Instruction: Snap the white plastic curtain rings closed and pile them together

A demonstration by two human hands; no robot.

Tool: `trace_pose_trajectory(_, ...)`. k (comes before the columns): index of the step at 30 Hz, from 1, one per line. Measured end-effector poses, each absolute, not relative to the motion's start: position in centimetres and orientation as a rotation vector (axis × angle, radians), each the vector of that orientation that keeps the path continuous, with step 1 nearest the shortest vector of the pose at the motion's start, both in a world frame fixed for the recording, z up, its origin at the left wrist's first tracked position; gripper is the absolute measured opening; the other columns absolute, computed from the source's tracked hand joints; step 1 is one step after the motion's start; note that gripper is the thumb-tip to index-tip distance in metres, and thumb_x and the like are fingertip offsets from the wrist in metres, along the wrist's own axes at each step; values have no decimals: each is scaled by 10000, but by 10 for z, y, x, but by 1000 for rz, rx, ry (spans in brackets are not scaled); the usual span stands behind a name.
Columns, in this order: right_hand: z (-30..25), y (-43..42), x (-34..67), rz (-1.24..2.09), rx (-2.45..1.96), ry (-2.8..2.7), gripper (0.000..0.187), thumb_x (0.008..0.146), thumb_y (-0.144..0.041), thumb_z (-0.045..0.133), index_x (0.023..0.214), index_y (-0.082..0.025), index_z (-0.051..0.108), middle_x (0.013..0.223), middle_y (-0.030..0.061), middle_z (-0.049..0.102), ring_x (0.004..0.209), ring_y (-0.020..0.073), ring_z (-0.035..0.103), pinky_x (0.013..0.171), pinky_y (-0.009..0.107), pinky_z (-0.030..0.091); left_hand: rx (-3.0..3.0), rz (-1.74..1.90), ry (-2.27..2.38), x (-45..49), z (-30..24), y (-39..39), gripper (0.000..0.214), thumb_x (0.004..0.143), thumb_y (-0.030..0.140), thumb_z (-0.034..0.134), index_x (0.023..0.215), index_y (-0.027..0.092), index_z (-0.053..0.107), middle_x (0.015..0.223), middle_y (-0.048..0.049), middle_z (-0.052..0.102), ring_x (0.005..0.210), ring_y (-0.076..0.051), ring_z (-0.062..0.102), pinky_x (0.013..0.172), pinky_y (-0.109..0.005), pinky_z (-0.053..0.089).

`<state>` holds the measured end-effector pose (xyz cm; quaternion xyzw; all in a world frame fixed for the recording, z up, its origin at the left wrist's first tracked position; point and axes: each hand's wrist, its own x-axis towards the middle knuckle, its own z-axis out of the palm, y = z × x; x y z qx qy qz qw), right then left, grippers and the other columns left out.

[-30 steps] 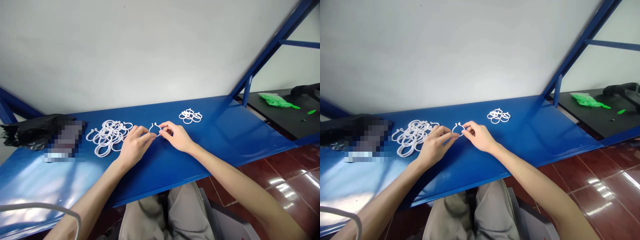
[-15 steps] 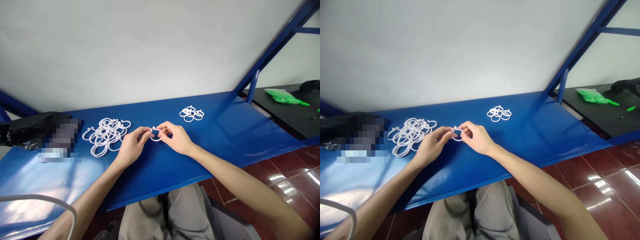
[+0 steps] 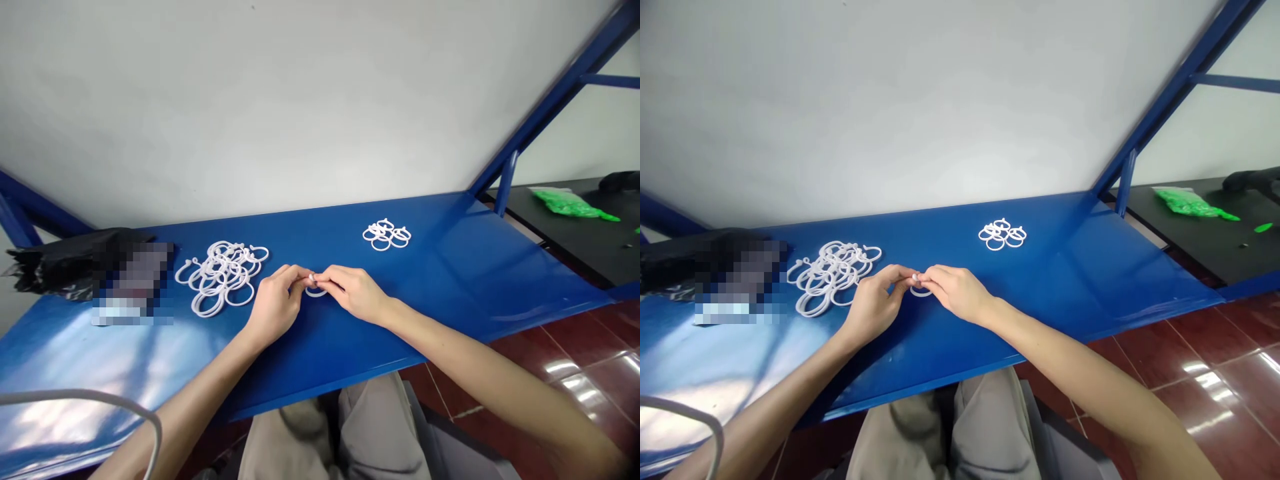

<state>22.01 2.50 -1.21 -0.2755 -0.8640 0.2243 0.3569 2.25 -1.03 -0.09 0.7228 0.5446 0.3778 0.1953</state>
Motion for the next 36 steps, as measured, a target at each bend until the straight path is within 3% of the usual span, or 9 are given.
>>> trace_pose_trajectory(3, -8, 32, 219, 436, -781, -2232, 176, 1052, -268, 504, 1079, -230, 673, 1034, 51, 741, 921, 187, 714, 804, 313, 564, 2202, 1000, 1557, 14, 2, -3, 269, 993, 397, 512, 1038, 241, 726, 986, -55, 764, 862, -212, 692, 781, -325, 539)
trace_pose_trajectory(8, 4, 65, 258, 45, -1239, -2065, 209, 1018, -262, 508, 1033, -201, 708, 1080, 106, 667, 870, 218, 666, 768, 360, 546, 2533, 940, 1899, -14, -7, 12, 376, 1011, 402, 452, 1199, 188, 697, 1140, -138, 737, 1077, -323, 611, 1003, -495, 466)
trace_pose_trajectory(12, 10, 89, 308, -123, -1656, -1772, 195, 951, -223, 542, 1013, -179, 722, 1011, 105, 650, 822, 229, 638, 794, 386, 528, 2560, 772, 2201, -34, -21, 20, 394, 972, 371, 471, 1240, 170, 677, 1263, -187, 669, 1210, -407, 525, 980, -567, 438)
trace_pose_trajectory(21, 8, 95, 327, -28, -1941, -1760, 172, 912, -167, 573, 985, -187, 728, 1023, 114, 681, 906, 253, 666, 839, 394, 518, 2532, 713, 2233, -42, -19, 21, 316, 977, 341, 445, 945, 219, 734, 1127, -159, 697, 1116, -385, 527, 868, -516, 434)
trace_pose_trajectory(28, 7, 94, 324, -36, -1956, -1762, 158, 914, -215, 584, 992, -177, 717, 998, 112, 677, 913, 253, 658, 823, 379, 504, 2574, 787, 2241, -36, -14, 19, 273, 987, 325, 484, 921, 203, 719, 1002, -131, 715, 1018, -338, 558, 829, -462, 419)
trace_pose_trajectory(33, 12, 90, 311, -88, -1737, -1763, 164, 945, -218, 549, 986, -170, 700, 1009, 117, 680, 970, 266, 642, 849, 392, 505, 2704, 1011, 2073, -24, -6, 14, 209, 999, 308, 531, 924, 201, 694, 886, -87, 724, 917, -283, 572, 812, -424, 424)
trace_pose_trajectory(36, 13, 80, 288, 37, -1440, -1850, 159, 969, -247, 550, 948, -191, 698, 978, 85, 694, 915, 227, 645, 857, 375, 509, 2792, 1167, 1772, -12, -1, 9, 131, 986, 270, 577, 929, 204, 674, 866, -56, 724, 851, -235, 566, 802, -387, 452)
